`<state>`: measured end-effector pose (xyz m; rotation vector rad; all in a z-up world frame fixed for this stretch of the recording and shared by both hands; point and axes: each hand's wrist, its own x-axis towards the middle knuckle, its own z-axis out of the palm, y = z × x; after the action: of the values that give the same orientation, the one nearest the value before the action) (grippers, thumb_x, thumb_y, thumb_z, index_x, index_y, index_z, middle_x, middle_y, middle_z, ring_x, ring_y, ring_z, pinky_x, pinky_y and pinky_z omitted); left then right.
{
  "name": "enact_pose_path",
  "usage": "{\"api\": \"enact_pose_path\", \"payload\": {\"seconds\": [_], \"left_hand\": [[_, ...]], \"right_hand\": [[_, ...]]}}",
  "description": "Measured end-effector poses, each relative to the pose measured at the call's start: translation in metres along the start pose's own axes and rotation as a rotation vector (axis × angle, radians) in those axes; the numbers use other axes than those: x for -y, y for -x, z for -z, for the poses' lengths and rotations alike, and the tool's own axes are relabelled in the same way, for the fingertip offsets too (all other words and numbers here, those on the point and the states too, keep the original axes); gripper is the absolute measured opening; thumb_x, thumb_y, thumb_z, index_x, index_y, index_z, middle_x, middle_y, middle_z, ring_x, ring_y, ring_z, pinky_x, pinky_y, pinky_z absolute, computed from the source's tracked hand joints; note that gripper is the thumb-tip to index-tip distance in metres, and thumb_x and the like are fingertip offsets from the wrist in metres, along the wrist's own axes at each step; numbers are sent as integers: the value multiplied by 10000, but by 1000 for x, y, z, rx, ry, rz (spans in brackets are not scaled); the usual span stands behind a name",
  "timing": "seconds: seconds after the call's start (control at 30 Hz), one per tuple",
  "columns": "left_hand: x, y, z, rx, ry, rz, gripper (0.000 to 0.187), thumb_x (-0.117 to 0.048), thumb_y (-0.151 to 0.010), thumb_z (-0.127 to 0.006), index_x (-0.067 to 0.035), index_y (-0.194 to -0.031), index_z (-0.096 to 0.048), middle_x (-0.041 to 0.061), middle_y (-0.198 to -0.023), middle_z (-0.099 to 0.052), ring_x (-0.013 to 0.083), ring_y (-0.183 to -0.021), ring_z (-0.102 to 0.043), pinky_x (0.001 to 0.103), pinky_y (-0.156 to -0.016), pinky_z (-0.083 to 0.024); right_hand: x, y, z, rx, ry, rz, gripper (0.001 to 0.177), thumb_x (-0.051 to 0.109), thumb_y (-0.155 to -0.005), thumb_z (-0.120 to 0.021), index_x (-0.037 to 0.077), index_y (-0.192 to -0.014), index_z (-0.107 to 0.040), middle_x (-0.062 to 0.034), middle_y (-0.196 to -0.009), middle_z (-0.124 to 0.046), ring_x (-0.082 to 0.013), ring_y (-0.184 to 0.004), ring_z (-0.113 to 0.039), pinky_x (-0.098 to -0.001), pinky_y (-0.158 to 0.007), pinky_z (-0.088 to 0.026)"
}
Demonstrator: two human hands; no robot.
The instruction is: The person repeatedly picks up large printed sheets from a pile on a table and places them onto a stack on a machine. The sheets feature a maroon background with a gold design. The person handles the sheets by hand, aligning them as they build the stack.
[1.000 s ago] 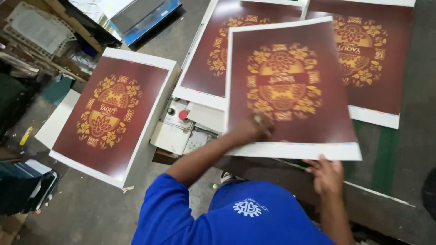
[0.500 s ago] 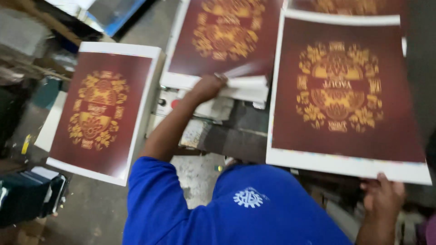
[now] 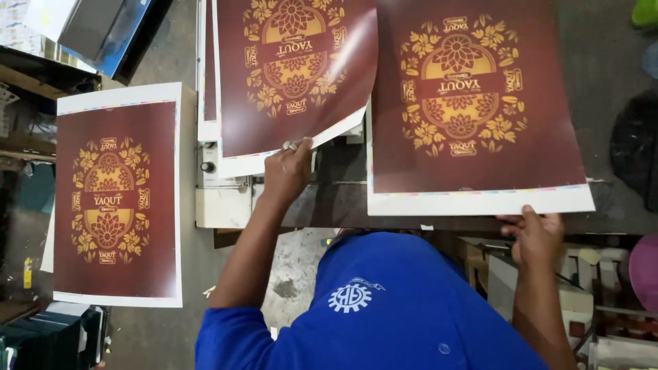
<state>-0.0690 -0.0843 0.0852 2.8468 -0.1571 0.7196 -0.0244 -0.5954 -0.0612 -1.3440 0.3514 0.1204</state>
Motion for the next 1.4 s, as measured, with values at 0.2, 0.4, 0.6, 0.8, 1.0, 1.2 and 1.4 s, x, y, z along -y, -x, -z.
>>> {"api": "enact_pose_path", "payload": {"seconds": [0.2,0.4,0.6,0.8,1.0,1.2,1.4], "left_hand": [[4,17,-6,-94,9,115,216,-41,-924,-695,-40,-1140,-704,138,-696,-669,309,-618,-672,435,-558,-514],[-13,23,11,-180,19,94,344,4,-927,-684,-37,-1268,-686,172,-846,-716,284,-590,-653,424,-542,-509],[-83,9,-8,-87,244,-127,374,-31,-889,-694,14,-1259,-662,208,-1152,-723,326,-836,-698,444,-743,-569],[-117,-4,-41,36,323,-287,343,-184,-867,-733,18,-1133,-649,206,-1230,-677,389,-1128,-698,483,-1003,-519],[15,-8,-81,321,12,-14,367,-372,-983,-680,-132,-1258,-648,107,-1297,-678,319,-1095,-694,467,-1039,-487],[95,-21,-74,317,-254,-210,843,-540,-717,-719,52,-1297,-562,230,-1366,-559,406,-1267,-614,554,-990,-516],[100,-28,-65,548,-345,-253,388,-95,-990,-571,105,-1322,-549,297,-1413,-578,380,-1260,-638,429,-936,-583]], "right_hand": [[-12,-62,-24,54,-13,13,355,84,-1084,-521,14,-1421,-434,-133,-1109,-694,-251,-807,-719,-307,-535,-548],[-4,-59,-36,86,112,-204,502,187,-1080,-504,38,-1531,-339,-198,-1119,-728,-242,-882,-747,-318,-615,-581],[10,-13,-136,573,301,-131,523,212,-989,-608,52,-1470,-479,-146,-1161,-749,-222,-911,-759,-311,-622,-589],[-17,-8,-182,582,-112,-242,360,160,-990,-621,34,-1318,-543,-86,-1086,-716,-207,-827,-713,-315,-551,-578],[-20,-29,-88,282,-178,15,323,92,-1060,-604,76,-1375,-531,-79,-1096,-663,-162,-831,-670,-289,-548,-581],[4,-21,-6,112,-110,10,330,70,-1064,-595,85,-1384,-518,-65,-1096,-673,-159,-819,-669,-292,-534,-554],[17,9,33,28,-113,29,295,54,-1123,-587,45,-1413,-533,-65,-1101,-651,-133,-814,-625,-309,-600,-546]]}}
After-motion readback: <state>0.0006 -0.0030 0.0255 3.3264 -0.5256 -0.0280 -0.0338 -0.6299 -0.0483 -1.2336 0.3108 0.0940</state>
